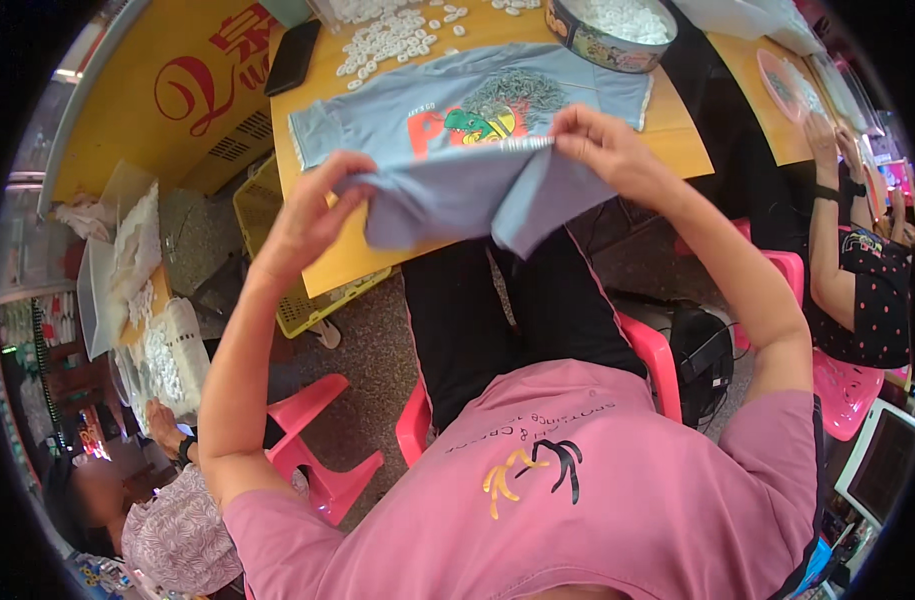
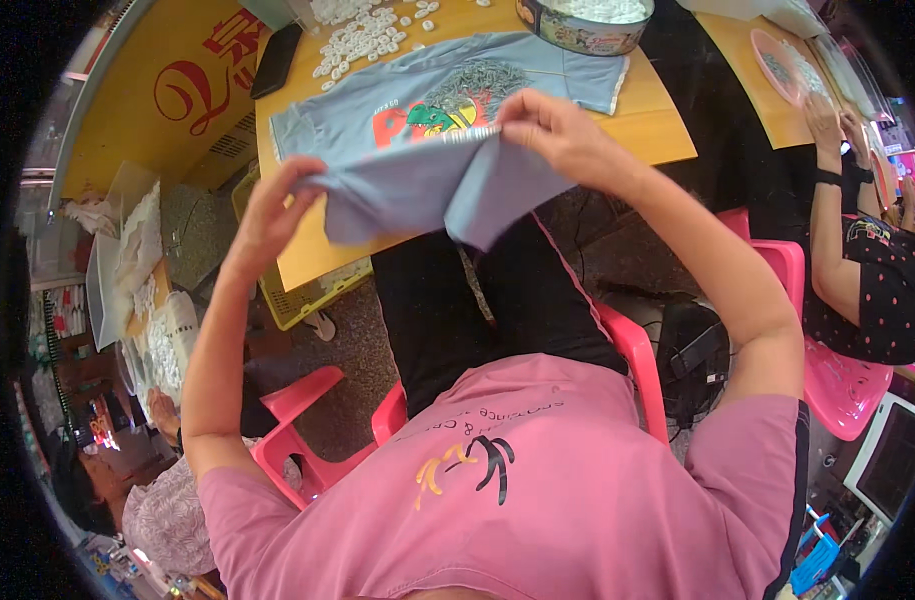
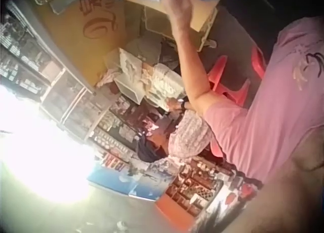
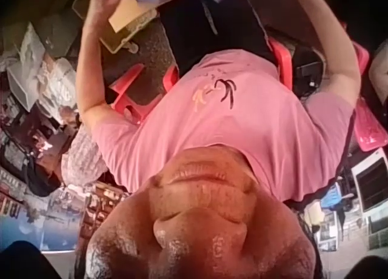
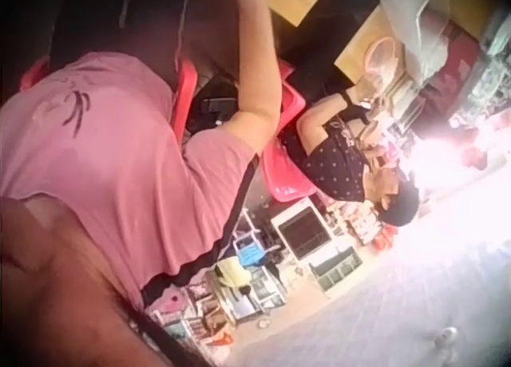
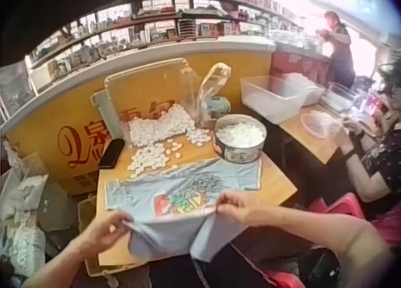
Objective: Assembling small plastic cord locks by inserting metal springs into the plastic housings manually.
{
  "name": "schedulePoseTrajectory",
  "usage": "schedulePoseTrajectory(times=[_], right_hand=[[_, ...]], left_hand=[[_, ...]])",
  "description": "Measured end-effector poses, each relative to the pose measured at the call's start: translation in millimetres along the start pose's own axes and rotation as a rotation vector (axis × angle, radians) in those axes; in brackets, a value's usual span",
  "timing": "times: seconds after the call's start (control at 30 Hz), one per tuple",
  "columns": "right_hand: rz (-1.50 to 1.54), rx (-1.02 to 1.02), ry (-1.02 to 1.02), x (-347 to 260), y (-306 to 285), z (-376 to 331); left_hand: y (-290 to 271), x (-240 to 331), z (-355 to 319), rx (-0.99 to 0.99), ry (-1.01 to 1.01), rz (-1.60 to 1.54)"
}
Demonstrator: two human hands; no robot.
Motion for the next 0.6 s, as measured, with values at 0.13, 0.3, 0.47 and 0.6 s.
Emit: schedulePoseTrajectory(times=[0.13, 0.3, 0.47, 0.6], right_hand=[[-0.069, 0.092, -0.044, -11.7, -15.9, 5.2], [-0.443, 0.174, -0.242, -34.5, 9.9, -43.1], [-0.018, -0.057, 0.451, 64.1, 62.2, -117.4], [0.318, 0.185, 0.467, 99.2, 51.0, -113.8]], left_hand=[[-18.9, 14.0, 10.6, 0.083, 0.036, -0.178], [11.7, 21.2, -15.0, -0.109, 0.092, -0.001], [25.1, 28.6, -38.7, -0.058, 0.064, 0.038], [31.6, 27.3, -47.2, 0.031, 0.085, 0.078]])
Point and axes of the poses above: each hand's wrist, its own z-axis towards the middle knuckle, its own y-axis out of the palm, x = y × z, the point moved 8 cm from there along z, towards the middle knuckle, and after that the axes turned 7 degrees about z, right-handed, at the moved point
